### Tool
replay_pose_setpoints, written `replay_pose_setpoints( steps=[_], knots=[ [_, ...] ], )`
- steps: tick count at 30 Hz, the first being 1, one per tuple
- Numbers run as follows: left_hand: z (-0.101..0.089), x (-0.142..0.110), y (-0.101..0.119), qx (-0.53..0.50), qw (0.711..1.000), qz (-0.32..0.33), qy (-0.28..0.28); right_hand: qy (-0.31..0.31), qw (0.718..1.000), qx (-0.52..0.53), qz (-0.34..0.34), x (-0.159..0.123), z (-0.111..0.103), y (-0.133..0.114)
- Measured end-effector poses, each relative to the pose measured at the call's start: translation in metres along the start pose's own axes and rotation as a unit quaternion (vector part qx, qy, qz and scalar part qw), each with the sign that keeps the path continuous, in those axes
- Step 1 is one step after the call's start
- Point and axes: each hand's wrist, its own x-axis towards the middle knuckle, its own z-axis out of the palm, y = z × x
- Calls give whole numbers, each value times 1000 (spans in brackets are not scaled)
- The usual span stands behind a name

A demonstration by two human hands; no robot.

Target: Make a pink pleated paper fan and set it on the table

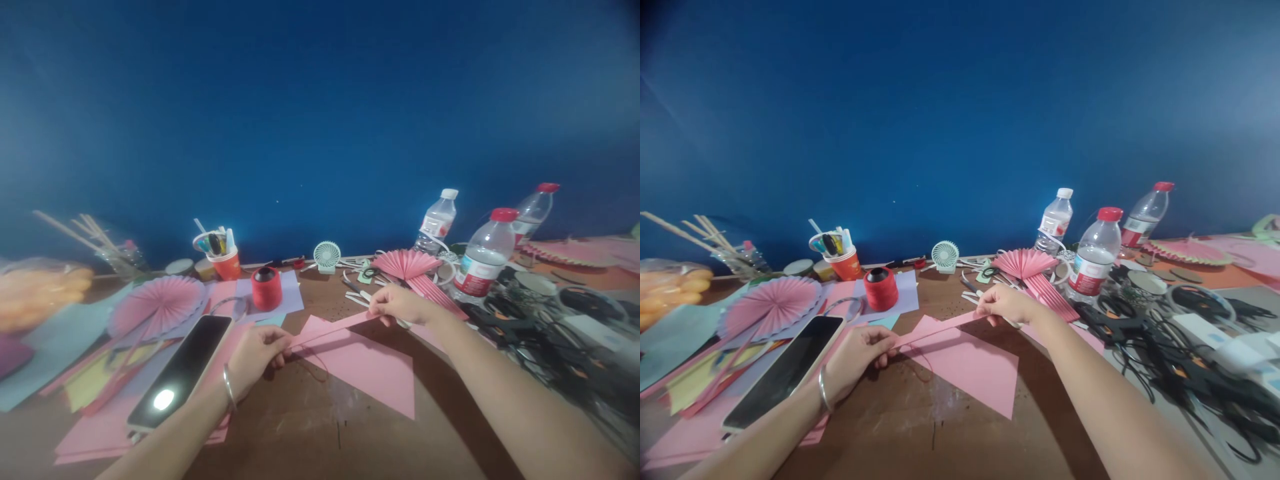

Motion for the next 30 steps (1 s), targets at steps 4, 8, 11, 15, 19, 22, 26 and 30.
replay_pose_setpoints(
  steps=[4, 8, 11, 15, 19, 22, 26, 30],
  knots=[
    [-1, 1, 2, -26, 999, 13, -21, -8, 998, 65, -9, -2, -1, 2],
    [-2, 1, 3, -74, 996, 10, -56, 4, 993, 116, -18, -8, -7, 4],
    [-2, 0, 3, -96, 993, 15, -72, 21, 983, 183, -20, -7, -9, 4],
    [5, -4, 5, -165, 984, 24, -66, 194, 868, 446, -94, 7, 17, -6],
    [16, -13, 13, -238, 970, -1, -51, 274, 750, 583, -146, 22, 78, -23],
    [20, -19, 17, -308, 948, -39, -72, 184, 802, 546, -155, 23, 113, -33],
    [17, -21, 11, -404, 901, -93, -130, 162, 821, 524, -160, 16, 123, -39],
    [15, -19, 8, -444, 869, -120, -184, 173, 824, 515, -157, 11, 119, -35]
  ],
)
